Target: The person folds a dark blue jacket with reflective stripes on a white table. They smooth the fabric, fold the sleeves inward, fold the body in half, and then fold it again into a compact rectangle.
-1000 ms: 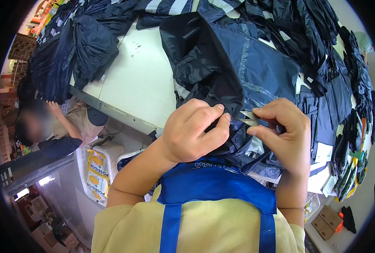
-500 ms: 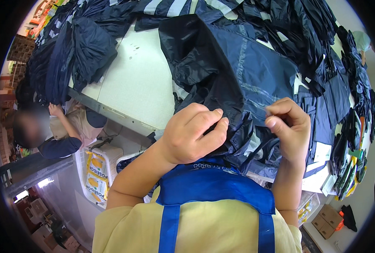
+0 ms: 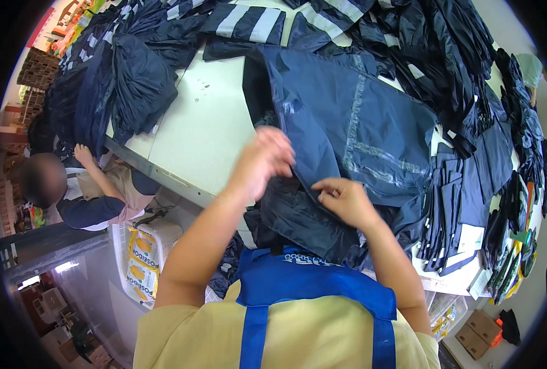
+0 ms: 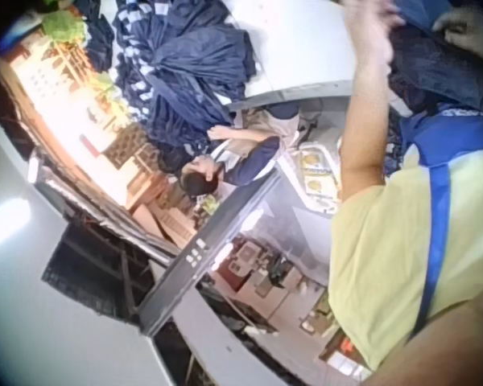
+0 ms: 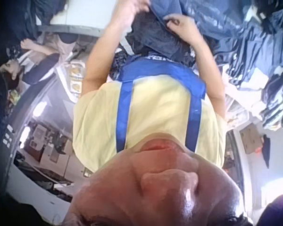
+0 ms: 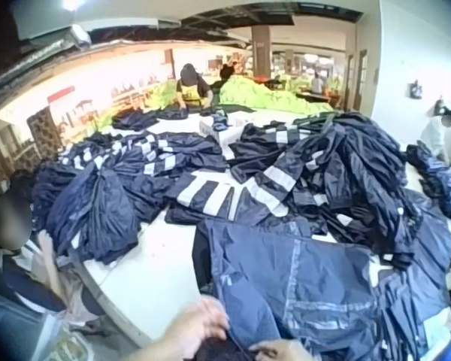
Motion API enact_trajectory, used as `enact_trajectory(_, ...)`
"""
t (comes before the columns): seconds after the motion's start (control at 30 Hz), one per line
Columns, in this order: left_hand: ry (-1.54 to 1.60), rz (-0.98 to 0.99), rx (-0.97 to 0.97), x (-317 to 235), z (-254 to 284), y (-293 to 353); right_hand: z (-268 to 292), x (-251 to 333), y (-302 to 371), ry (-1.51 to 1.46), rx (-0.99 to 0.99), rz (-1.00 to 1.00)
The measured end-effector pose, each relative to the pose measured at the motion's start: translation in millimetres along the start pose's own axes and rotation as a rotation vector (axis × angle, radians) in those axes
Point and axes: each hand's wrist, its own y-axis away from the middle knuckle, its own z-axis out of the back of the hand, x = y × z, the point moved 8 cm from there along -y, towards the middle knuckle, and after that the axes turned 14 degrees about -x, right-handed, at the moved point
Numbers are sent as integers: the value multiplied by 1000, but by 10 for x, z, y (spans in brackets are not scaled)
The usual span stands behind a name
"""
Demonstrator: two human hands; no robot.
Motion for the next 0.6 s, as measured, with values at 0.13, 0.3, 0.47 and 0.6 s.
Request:
enact_trajectory(0.13,-257,-167,-393,-359,287,-510,-372,-102,111,103,111,185)
enact_trajectory(0.3,17,19,-177,-224,75,-555,-311,-65,82,-12,184,162)
enact_trajectory(0.47,347,166,-59,-363,-218,-241,170,202,-75,-166,-48,85)
enact_trajectory(0.6,440,215,46,-385,-367,-119,336,414,-194,-272,-190,111)
